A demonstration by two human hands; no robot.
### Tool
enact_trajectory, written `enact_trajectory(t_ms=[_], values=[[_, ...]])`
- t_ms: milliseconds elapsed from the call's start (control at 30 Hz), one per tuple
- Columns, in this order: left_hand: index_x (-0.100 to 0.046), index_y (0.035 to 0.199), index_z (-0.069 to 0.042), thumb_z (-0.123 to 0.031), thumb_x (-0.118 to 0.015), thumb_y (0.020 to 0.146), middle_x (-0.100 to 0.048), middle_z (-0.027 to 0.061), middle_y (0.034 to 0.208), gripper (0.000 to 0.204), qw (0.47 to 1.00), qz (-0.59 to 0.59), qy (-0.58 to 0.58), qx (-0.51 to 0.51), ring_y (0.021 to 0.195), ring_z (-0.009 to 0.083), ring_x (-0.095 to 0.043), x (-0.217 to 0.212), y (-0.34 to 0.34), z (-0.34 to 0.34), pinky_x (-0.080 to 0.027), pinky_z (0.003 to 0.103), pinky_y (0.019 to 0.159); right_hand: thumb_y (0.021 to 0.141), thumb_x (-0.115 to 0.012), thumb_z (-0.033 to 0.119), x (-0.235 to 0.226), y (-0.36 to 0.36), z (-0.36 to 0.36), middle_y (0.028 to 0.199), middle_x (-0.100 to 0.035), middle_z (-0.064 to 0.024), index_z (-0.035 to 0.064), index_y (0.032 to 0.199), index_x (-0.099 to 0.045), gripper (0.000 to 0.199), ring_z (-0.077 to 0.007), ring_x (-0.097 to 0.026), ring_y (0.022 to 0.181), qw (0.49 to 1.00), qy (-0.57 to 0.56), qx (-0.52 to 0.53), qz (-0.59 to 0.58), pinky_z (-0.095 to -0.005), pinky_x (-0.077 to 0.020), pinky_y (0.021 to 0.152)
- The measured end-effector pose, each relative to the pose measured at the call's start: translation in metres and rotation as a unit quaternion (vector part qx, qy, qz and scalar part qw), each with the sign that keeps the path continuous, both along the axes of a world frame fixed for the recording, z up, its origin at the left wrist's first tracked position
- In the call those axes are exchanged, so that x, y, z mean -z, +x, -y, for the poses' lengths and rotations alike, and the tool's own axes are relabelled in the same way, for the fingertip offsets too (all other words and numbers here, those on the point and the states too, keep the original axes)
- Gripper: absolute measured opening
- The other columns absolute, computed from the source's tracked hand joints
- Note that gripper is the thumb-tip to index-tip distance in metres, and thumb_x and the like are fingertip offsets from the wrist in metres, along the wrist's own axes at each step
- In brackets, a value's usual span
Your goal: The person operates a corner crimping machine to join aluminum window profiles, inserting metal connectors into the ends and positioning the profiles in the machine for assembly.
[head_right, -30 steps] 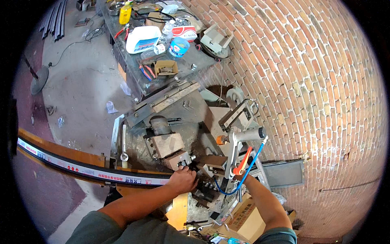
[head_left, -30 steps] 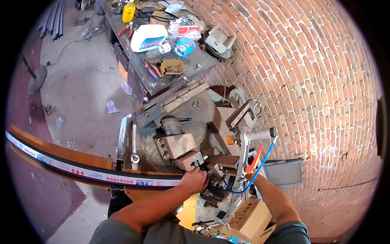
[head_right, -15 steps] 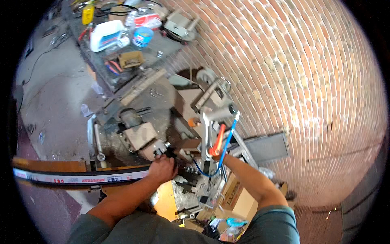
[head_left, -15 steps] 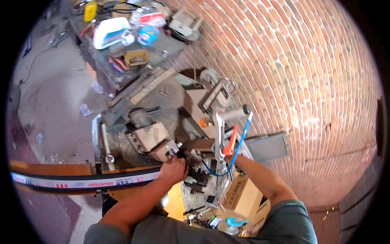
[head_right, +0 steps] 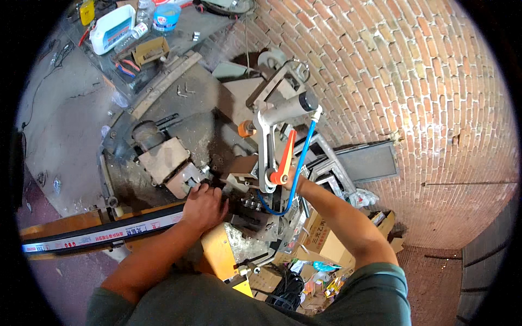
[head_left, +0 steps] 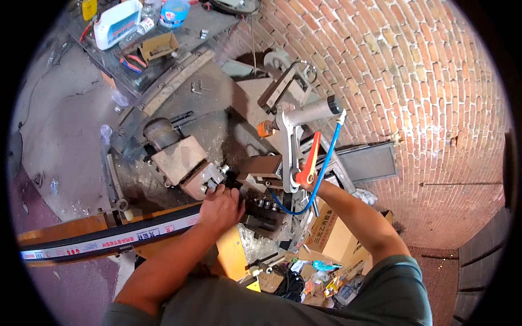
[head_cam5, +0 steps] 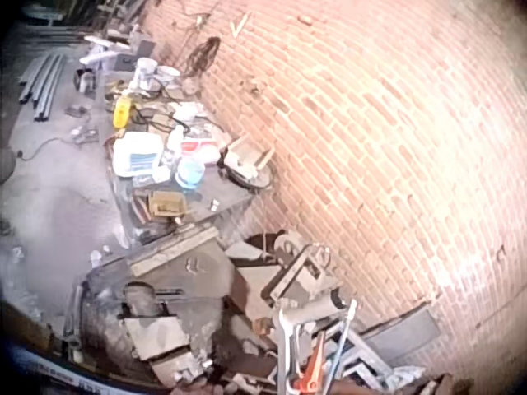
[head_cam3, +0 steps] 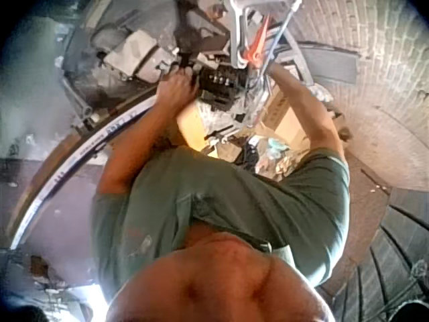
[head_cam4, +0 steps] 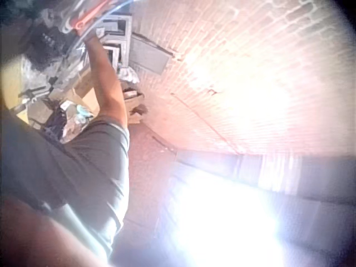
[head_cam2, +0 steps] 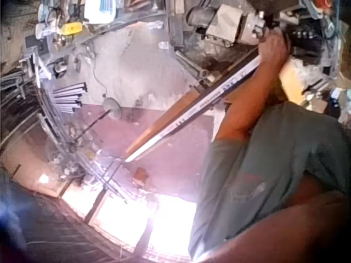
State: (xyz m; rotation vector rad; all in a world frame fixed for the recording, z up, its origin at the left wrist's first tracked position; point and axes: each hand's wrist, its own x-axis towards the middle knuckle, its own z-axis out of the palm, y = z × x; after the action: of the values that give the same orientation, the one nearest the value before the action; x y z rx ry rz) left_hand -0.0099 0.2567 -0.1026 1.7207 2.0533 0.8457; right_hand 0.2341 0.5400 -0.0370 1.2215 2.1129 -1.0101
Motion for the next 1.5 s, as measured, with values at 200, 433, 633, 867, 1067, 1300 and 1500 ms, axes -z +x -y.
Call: enact_trajectory(t_ms=[200, 433, 633, 867, 1067, 1300, 1500], values=[[-0.058, 0.083, -0.007, -0.034, -0.066, 0.091, -0.066, 0.0134, 0.079, 0.030, 0.999, -0.030, 0.025, 0.022, 0.083, 0.0292, -0.061, -0.006, -0.002, -0.004, -0.043, 0.042, 0.089, 0.106, -0.054, 0.029, 0.007, -0.012, -0.003, 0.102, -0.072, -0.0118, 0.0034, 0.128, -0.064, 0.035, -0.0200, -0.066, 0.095, 1.000, -0.017, -0.007, -0.013, -0.0347, -0.0534, 0.088], [-0.057, 0.078, -0.007, -0.032, -0.067, 0.088, -0.064, 0.0115, 0.071, 0.029, 0.996, -0.075, 0.020, 0.039, 0.080, 0.0292, -0.061, -0.014, 0.000, -0.014, -0.044, 0.043, 0.084, 0.107, -0.054, 0.034, 0.026, -0.022, 0.019, 0.097, -0.073, -0.0149, 0.0069, 0.119, -0.068, 0.033, -0.0244, -0.066, 0.087, 0.970, 0.037, 0.011, -0.239, -0.0396, -0.0533, 0.084], [-0.054, 0.075, -0.006, -0.027, -0.072, 0.083, -0.058, 0.0148, 0.070, 0.028, 0.995, -0.072, 0.049, 0.039, 0.075, 0.0347, -0.056, -0.013, 0.007, -0.016, -0.042, 0.046, 0.076, 0.108, -0.053, 0.037, 0.038, -0.037, 0.020, 0.087, -0.069, -0.0103, 0.0042, 0.108, -0.067, 0.036, -0.0180, -0.061, 0.083, 0.952, -0.008, 0.074, -0.297, -0.0360, -0.0501, 0.080], [-0.058, 0.087, -0.003, -0.029, -0.069, 0.087, -0.062, 0.0187, 0.081, 0.028, 0.992, -0.115, -0.022, 0.039, 0.085, 0.0392, -0.062, -0.013, 0.011, -0.013, -0.046, 0.049, 0.087, 0.107, -0.054, 0.032, 0.011, -0.042, 0.003, 0.099, -0.070, -0.0160, 0.0017, 0.115, -0.065, 0.033, -0.0290, -0.065, 0.093, 0.941, -0.010, 0.007, -0.339, -0.0405, -0.0505, 0.088], [-0.059, 0.087, -0.005, -0.030, -0.068, 0.090, -0.063, 0.0172, 0.080, 0.027, 0.989, -0.136, -0.027, 0.055, 0.082, 0.0382, -0.062, -0.006, 0.011, -0.015, -0.045, 0.051, 0.092, 0.105, -0.057, 0.029, 0.027, -0.040, -0.004, 0.127, -0.068, -0.0193, 0.0081, 0.136, -0.061, 0.038, -0.0377, -0.064, 0.118, 0.914, 0.006, -0.029, -0.404, -0.0441, -0.0500, 0.102], [-0.059, 0.094, -0.001, -0.025, -0.068, 0.090, -0.060, 0.0204, 0.074, 0.027, 0.986, -0.133, -0.035, 0.097, 0.073, 0.0448, -0.061, -0.015, 0.012, -0.020, -0.046, 0.055, 0.067, 0.105, -0.058, 0.026, 0.046, -0.048, -0.006, 0.114, -0.071, -0.0182, 0.0053, 0.127, -0.064, 0.031, -0.0334, -0.066, 0.111, 0.912, -0.092, 0.017, -0.399, -0.0427, -0.0506, 0.096], [-0.056, 0.088, 0.003, -0.020, -0.071, 0.088, -0.053, 0.0210, 0.065, 0.027, 0.983, -0.149, -0.034, 0.102, 0.057, 0.0407, -0.056, -0.020, 0.014, -0.020, -0.042, 0.048, 0.053, 0.106, -0.055, 0.032, 0.051, -0.057, -0.008, 0.122, -0.071, -0.0150, 0.0067, 0.126, -0.065, 0.034, -0.0301, -0.065, 0.118, 0.904, -0.044, -0.044, -0.422, -0.0409, -0.0486, 0.102]])
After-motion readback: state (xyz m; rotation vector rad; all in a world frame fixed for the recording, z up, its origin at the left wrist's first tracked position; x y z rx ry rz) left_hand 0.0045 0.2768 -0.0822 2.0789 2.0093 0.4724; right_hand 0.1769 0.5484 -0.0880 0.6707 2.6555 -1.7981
